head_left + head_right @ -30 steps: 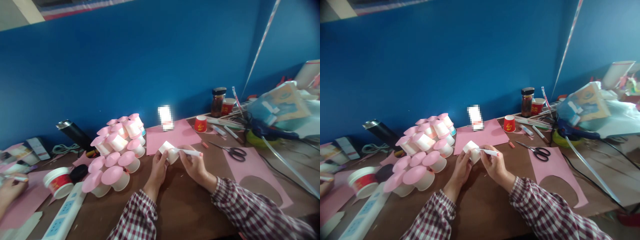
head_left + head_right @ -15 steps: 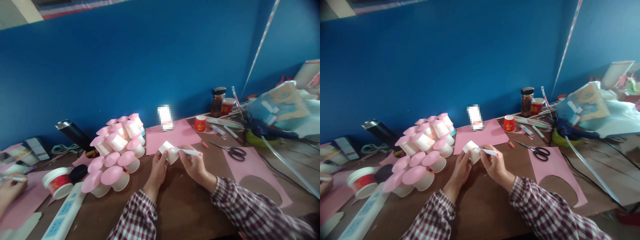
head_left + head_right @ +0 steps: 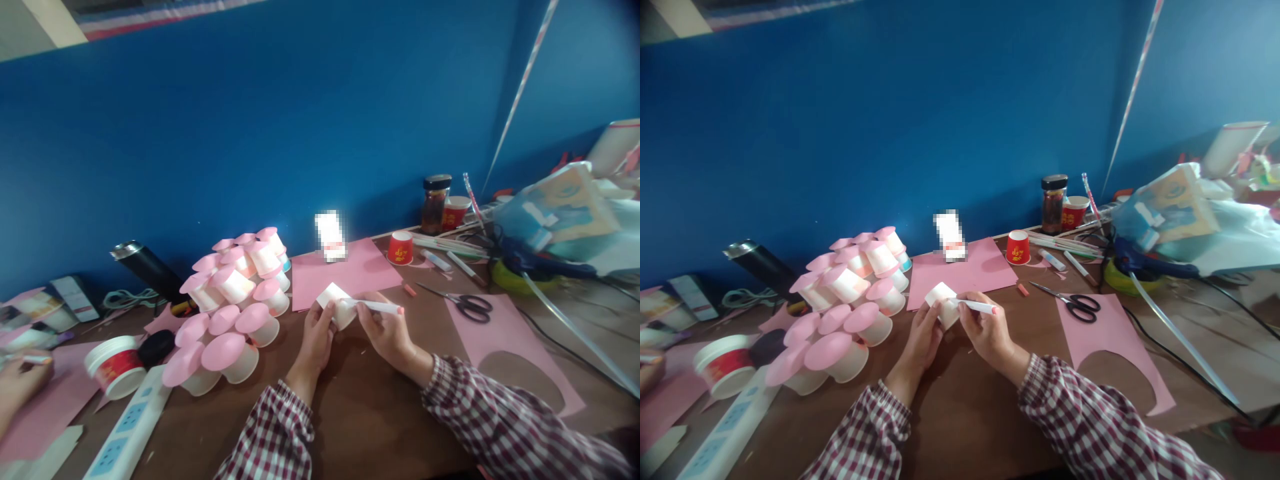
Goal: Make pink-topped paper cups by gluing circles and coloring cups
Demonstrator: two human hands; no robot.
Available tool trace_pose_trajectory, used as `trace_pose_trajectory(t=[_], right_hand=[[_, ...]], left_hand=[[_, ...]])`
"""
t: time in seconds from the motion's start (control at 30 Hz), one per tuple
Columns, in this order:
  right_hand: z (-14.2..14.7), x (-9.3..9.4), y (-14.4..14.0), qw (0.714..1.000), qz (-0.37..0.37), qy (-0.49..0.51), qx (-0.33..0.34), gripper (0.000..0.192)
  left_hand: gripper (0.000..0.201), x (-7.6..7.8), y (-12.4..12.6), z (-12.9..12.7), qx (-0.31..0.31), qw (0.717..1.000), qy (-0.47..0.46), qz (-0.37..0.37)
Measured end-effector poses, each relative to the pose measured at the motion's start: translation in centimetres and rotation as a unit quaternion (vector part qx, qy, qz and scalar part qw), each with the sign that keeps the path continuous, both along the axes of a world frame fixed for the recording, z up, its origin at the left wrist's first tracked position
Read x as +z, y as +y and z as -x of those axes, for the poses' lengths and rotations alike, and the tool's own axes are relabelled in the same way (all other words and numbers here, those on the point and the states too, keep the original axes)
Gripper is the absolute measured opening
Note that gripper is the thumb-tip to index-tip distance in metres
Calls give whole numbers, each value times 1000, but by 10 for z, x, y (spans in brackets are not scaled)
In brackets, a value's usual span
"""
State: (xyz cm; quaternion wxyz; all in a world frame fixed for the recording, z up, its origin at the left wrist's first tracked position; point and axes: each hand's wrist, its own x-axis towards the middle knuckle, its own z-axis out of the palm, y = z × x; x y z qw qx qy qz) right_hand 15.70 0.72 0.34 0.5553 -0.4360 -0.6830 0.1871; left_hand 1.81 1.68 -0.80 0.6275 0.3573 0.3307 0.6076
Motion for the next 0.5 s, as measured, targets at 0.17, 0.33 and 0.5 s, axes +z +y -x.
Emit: trace_pose_trajectory(t=[0.17, 0.33, 0.5], right_hand=[[0, 1, -2, 1000, -11, 6, 13, 15], [0, 0, 0, 1000, 8, 26, -4, 15], [0, 0, 0, 1000, 2, 19, -7, 15]], left_hand=[[25, -1, 0, 0, 1, 1000, -9, -4], [26, 0, 0, 0, -1, 1000, 2, -3], [26, 4, -2, -1, -1, 1000, -4, -1]])
